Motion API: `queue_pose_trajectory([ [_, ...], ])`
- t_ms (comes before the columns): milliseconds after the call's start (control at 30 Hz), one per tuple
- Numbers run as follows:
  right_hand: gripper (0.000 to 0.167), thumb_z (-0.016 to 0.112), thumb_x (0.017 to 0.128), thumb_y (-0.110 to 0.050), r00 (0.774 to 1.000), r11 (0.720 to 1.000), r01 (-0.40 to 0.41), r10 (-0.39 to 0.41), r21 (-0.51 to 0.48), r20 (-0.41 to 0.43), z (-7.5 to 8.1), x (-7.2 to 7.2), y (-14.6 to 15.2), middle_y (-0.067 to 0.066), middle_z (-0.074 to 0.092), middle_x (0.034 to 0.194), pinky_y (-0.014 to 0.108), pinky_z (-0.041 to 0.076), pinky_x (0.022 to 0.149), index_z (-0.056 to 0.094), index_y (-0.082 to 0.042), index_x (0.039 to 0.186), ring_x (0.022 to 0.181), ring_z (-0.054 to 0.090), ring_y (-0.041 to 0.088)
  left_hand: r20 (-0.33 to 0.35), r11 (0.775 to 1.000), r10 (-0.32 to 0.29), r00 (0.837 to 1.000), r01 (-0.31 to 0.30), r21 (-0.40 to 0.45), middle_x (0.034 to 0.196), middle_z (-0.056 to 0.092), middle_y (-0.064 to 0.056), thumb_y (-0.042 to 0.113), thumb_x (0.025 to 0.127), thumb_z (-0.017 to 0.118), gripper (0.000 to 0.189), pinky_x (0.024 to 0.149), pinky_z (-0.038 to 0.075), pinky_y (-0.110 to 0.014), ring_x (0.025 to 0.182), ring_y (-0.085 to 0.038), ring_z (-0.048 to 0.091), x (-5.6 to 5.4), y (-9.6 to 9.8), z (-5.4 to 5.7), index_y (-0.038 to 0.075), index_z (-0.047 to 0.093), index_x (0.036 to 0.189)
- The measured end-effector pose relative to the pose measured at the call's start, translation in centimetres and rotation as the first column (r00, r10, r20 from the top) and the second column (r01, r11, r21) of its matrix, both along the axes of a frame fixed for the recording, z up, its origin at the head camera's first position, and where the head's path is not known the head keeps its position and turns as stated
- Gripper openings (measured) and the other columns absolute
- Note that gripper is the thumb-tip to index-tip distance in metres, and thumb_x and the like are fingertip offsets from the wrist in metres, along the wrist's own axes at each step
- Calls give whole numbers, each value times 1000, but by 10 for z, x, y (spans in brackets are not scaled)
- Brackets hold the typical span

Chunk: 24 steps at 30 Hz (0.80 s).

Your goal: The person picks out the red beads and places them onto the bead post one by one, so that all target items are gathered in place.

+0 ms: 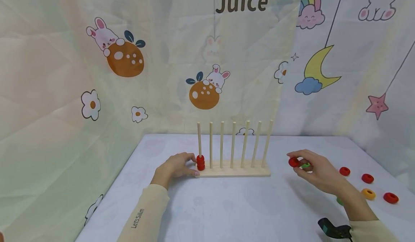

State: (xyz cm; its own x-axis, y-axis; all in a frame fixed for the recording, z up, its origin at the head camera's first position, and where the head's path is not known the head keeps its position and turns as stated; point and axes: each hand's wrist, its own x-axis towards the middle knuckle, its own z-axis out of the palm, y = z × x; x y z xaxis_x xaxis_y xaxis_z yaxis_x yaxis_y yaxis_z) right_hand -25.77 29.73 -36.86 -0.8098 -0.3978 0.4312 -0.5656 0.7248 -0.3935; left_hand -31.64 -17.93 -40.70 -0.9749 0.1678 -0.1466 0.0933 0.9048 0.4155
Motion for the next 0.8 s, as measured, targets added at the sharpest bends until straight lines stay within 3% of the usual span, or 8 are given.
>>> queue_pose_trajectory([
  [233, 40, 81, 87, -4, 996, 996, -70, 67, -56, -53, 5, -4, -18, 2, 70, 112, 24, 59, 70, 65, -15, 122, 87, 67, 5, -7, 1000, -15, 1000, 15, -9, 129, 64, -2, 46, 75, 90, 51, 101, 49, -57, 118, -27, 57, 0, -1, 0, 33, 66, 118],
  [633, 38, 81, 88, -9, 990, 990, -128, 124, -54, -59, 19, -12, -45, -4, 68, 110, 24, 59, 70, 68, -17, 123, 88, 66, 9, -39, 998, -61, 997, 61, -8, 128, 65, 0, 47, 77, 89, 48, 103, 49, -53, 118, -25, 59, 0, 0, 0, 33, 66, 117],
  [800, 36, 80, 88, -7, 982, 981, -177, 171, -75, -79, 22, -18, -58, -7, 68, 107, 25, 59, 70, 68, -17, 121, 87, 65, 8, -44, 999, -49, 998, 49, -18, 123, 66, 2, 46, 77, 89, 46, 102, 49, -52, 114, -23, 59, 1, -1, 0, 32, 66, 115],
])
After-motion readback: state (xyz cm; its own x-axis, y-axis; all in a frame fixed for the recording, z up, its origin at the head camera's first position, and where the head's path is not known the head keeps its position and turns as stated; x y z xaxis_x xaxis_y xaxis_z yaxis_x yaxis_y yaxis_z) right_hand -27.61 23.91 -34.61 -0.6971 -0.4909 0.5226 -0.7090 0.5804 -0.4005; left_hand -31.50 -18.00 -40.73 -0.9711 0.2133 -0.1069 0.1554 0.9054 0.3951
